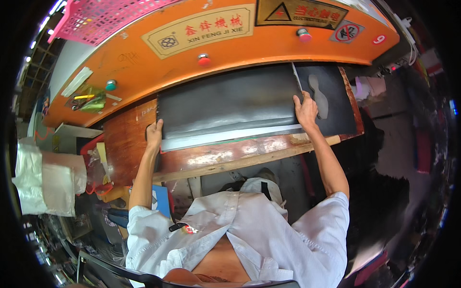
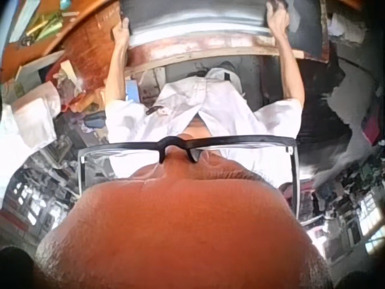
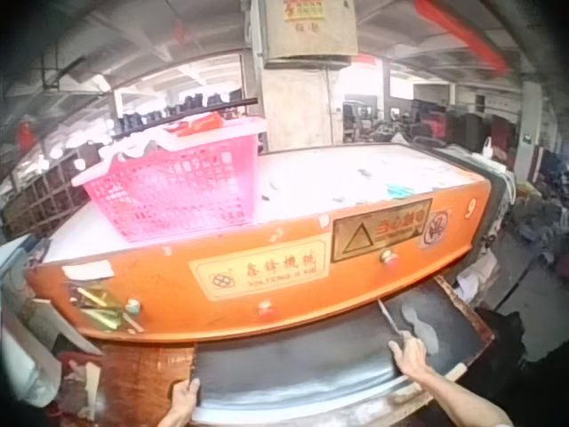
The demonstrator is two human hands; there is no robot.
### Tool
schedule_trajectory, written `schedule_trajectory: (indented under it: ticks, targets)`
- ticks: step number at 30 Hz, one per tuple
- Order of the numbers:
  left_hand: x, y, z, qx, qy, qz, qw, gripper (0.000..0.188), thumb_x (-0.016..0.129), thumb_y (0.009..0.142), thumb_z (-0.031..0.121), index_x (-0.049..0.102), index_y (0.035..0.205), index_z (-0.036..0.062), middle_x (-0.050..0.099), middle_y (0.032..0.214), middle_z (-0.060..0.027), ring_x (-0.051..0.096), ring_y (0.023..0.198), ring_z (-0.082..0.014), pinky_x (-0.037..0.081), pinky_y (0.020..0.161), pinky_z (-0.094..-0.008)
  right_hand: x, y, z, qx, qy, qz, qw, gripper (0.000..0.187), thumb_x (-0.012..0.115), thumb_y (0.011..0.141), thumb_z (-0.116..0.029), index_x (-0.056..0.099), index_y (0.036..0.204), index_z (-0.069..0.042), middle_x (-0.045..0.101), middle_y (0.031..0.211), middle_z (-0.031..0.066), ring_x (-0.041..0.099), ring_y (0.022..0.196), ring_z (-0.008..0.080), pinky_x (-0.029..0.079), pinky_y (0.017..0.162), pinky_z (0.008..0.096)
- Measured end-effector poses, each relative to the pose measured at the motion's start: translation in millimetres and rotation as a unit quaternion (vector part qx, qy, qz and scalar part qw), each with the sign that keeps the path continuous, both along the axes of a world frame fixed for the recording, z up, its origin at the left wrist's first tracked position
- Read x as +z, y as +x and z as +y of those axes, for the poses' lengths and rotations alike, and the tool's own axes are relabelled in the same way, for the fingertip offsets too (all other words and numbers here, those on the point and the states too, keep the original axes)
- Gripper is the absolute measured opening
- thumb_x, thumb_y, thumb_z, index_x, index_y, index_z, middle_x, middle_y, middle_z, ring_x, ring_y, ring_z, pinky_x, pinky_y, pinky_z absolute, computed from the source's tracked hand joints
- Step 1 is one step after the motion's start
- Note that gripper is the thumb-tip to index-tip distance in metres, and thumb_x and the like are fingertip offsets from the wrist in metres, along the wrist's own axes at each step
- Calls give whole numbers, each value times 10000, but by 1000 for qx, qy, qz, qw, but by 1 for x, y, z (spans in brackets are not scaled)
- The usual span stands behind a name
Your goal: The person operates a hydraulic cutting machine to cut multiple shoe-shaped pieces from a black sheet of material. They place the sheet on the machine, press down to cut, remove the cut pieces, and repeat the process with new sheets.
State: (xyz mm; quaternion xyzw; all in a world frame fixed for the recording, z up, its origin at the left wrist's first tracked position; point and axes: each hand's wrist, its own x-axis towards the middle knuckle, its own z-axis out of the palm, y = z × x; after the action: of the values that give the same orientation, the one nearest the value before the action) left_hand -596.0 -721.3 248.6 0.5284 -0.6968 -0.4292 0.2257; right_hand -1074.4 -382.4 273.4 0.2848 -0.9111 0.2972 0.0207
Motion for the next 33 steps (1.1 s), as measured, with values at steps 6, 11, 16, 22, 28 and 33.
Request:
schedule_trajectory:
  ticks: [6, 11, 16, 22, 28, 33]
  targets:
    - [17, -9, 38, 34, -40, 55, 997, 584, 616, 1080, 215, 424, 1547, -77, 622, 1430, -237, 601, 1308, -275, 431, 1126, -356, -9, -5, 20, 13, -51, -71, 996, 343, 660, 1009, -297, 690, 1059, 41, 718, 890, 254, 710, 843, 411, 523, 781, 497]
    - [25, -9, 53, 37, -64, 54, 996, 551, 594, 1093, 255, 476, 1524, -67, 596, 1472, -227, 564, 1361, -301, 407, 1155, -375, -8, -16, 27, 83, -31, -184, 979, 419, 685, 991, -252, 603, 757, 85, 548, 629, 217, 576, 606, 298, 443, 637, 481]
    - [17, -3, 58, 57, -66, 56, 995, 532, 581, 1100, 282, 510, 1512, -48, 594, 1479, -219, 562, 1364, -307, 403, 1161, -389, -11, -13, 41, 120, -60, -205, 970, 428, 704, 964, -164, 488, 671, 61, 503, 680, 200, 520, 632, 281, 426, 655, 473]
    - [3, 14, 62, 93, -14, 74, 993, 540, 590, 1096, 254, 502, 1478, -118, 611, 1439, -237, 593, 1304, -289, 424, 1129, -375, -16, -12, 51, 163, -70, -214, 960, 441, 706, 955, -107, 410, 668, 50, 441, 755, 160, 498, 676, 264, 418, 676, 451]
    - [16, 17, 81, 40, -20, 95, 994, 513, 580, 1096, 208, 491, 1474, -126, 638, 1387, -208, 607, 1220, -249, 445, 1081, -357, -11, -7, 55, 167, -47, -198, 965, 395, 679, 959, -75, 396, 719, 62, 422, 800, 148, 478, 718, 233, 423, 712, 429]
    - [30, 16, 99, 22, -90, 50, 994, 512, 566, 1097, 188, 468, 1508, -101, 633, 1395, -204, 615, 1196, -220, 457, 1055, -328, -13, -8, 59, 161, -33, -224, 961, 369, 668, 975, -81, 405, 744, 38, 368, 792, 84, 417, 737, 156, 408, 695, 399]
